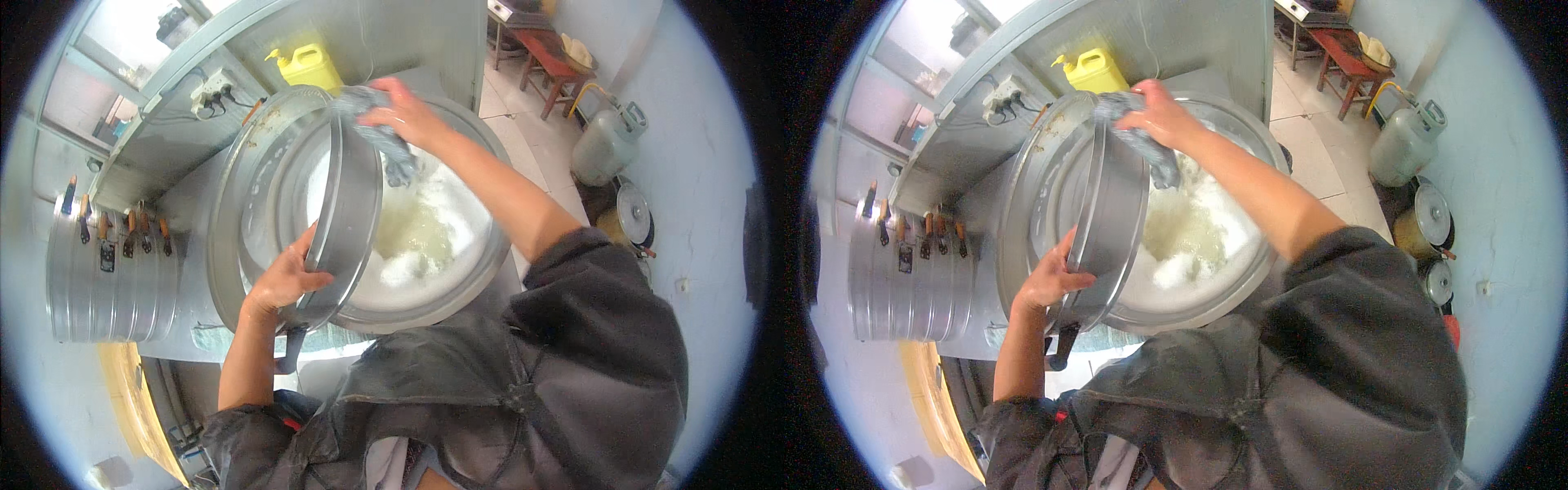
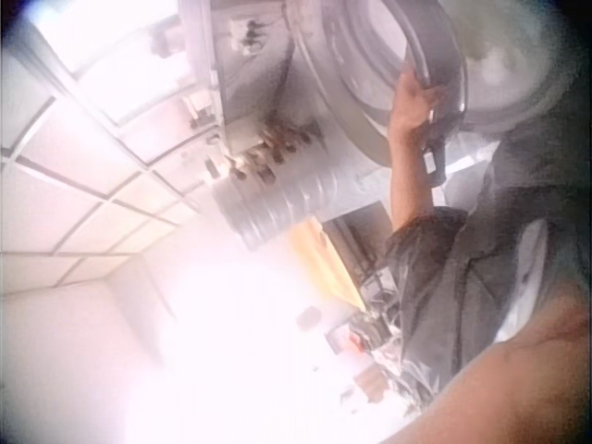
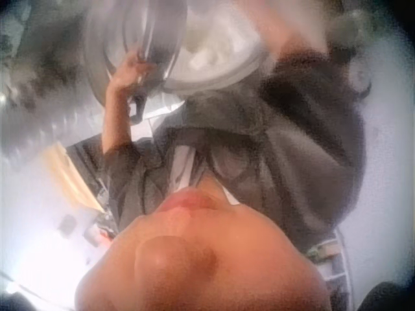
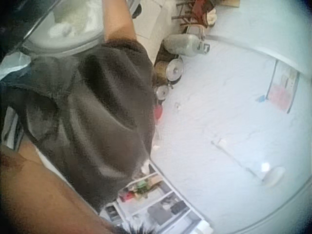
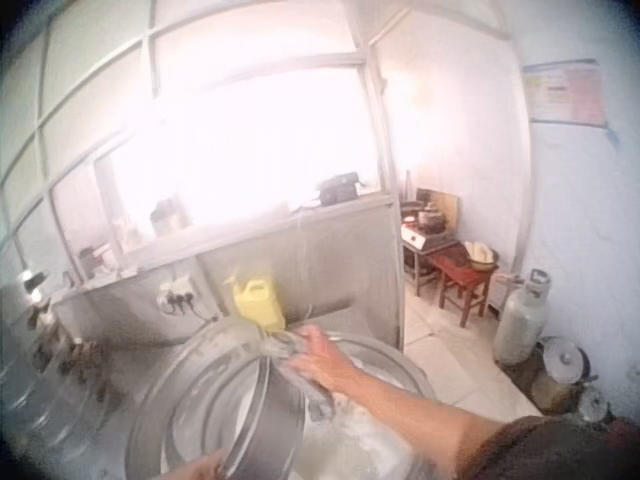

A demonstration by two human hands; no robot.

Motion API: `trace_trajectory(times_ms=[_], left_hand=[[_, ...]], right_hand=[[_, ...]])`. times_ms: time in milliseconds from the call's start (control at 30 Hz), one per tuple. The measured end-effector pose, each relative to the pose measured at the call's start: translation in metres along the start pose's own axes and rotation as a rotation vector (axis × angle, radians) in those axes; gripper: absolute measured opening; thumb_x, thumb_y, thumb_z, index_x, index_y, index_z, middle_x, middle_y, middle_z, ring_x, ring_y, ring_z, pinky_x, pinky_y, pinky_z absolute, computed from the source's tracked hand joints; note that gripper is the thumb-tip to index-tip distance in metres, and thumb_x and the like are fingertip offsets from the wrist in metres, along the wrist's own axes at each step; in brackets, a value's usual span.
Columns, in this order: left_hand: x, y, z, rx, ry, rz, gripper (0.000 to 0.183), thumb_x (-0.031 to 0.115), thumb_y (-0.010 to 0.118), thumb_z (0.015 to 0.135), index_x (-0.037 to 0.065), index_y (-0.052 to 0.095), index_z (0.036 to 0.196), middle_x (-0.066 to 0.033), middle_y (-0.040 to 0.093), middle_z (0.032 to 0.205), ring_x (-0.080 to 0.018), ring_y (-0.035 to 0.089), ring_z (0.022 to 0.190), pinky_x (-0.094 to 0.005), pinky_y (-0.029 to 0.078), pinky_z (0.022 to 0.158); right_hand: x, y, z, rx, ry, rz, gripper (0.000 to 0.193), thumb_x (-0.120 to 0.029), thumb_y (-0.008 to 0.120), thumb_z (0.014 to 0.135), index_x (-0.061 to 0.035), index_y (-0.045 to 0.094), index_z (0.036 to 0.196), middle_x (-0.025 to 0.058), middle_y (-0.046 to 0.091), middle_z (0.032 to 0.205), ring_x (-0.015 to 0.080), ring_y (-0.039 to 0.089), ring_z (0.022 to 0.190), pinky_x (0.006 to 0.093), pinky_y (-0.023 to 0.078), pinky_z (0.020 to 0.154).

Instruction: The person scrubs a large metal lid with a cloth in a soapy basin, rinses it, and places it on a stainless steel counter. They then wipe the counter surface with the cloth.

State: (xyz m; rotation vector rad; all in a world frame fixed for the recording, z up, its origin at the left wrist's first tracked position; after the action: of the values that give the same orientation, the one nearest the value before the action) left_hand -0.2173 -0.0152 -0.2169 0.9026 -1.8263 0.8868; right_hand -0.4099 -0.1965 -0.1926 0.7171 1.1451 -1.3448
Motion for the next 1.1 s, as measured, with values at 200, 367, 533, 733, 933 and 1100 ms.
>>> trace_trajectory(times_ms=[200,367,533,733,933,1100], left_hand=[[0.019,0.0,0.037,0.067,0.108,-0.018,0.077,-0.01,0.059,0.059,0.002,0.04,0.133,-0.0047,0.057,0.109,-0.0143,0.054,0.094,-0.0266,0.043,0.083],[0.02,-0.012,0.066,0.082,0.001,0.018,0.047,-0.003,0.061,0.061,0.002,0.053,0.107,0.0,0.058,0.092,-0.0109,0.054,0.084,-0.0242,0.045,0.072],[0.026,0.008,0.042,0.073,0.089,0.075,0.08,-0.009,0.058,0.062,0.0,0.033,0.138,-0.007,0.054,0.118,-0.0166,0.051,0.104,-0.029,0.04,0.091],[0.015,0.034,0.011,0.062,0.05,0.011,0.084,-0.012,0.058,0.06,0.002,0.033,0.139,-0.0056,0.045,0.13,-0.0162,0.039,0.121,-0.0291,0.029,0.102],[0.008,0.026,0.013,0.07,0.048,-0.079,0.074,-0.01,0.062,0.059,0.001,0.044,0.13,-0.0033,0.055,0.117,-0.0149,0.049,0.109,-0.0283,0.037,0.094],[0.002,0.01,0.019,0.135,0.001,-0.137,0.072,-0.006,0.064,0.057,0.002,0.048,0.126,-0.0033,0.056,0.112,-0.0161,0.05,0.106,-0.029,0.035,0.095]], right_hand=[[-0.02,0.045,-0.044,0.389,-0.149,0.059,0.046,-0.033,0.066,0.076,-0.0009,0.049,0.103,0.0147,0.05,0.104,0.0304,0.044,0.096,0.0395,0.034,0.086],[-0.034,0.075,-0.104,0.372,-0.505,-0.02,0.039,-0.026,0.064,0.077,-0.0025,0.049,0.104,0.0138,0.05,0.107,0.0298,0.044,0.096,0.0397,0.035,0.087],[0.03,0.043,-0.007,0.564,-0.155,0.043,0.043,-0.032,0.06,0.079,0.0042,0.052,0.102,0.0206,0.055,0.101,0.0372,0.049,0.096,0.0424,0.039,0.086],[0.127,0.042,0.068,0.182,0.387,0.012,0.044,-0.031,0.06,0.076,0.0073,0.059,0.097,0.0217,0.061,0.099,0.0374,0.06,0.083,0.0433,0.046,0.077],[0.126,0.061,-0.051,0.043,0.842,0.714,0.039,-0.031,0.057,0.08,0.0048,0.062,0.097,0.0148,0.064,0.087,0.023,0.061,0.077,0.0348,0.047,0.074],[0.092,0.055,-0.111,-0.119,0.626,0.538,0.059,-0.03,0.064,0.072,0.0117,0.049,0.11,0.0244,0.057,0.102,0.0281,0.058,0.089,0.0394,0.045,0.077]])
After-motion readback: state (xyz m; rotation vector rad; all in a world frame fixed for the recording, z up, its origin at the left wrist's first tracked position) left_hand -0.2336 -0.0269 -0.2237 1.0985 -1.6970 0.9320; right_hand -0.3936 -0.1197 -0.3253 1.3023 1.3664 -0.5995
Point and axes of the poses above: each hand's wrist, its own z-axis towards the middle knuckle, its own y-axis out of the palm, x = y × z, the point moved 8 cm from there along z, towards the middle knuckle
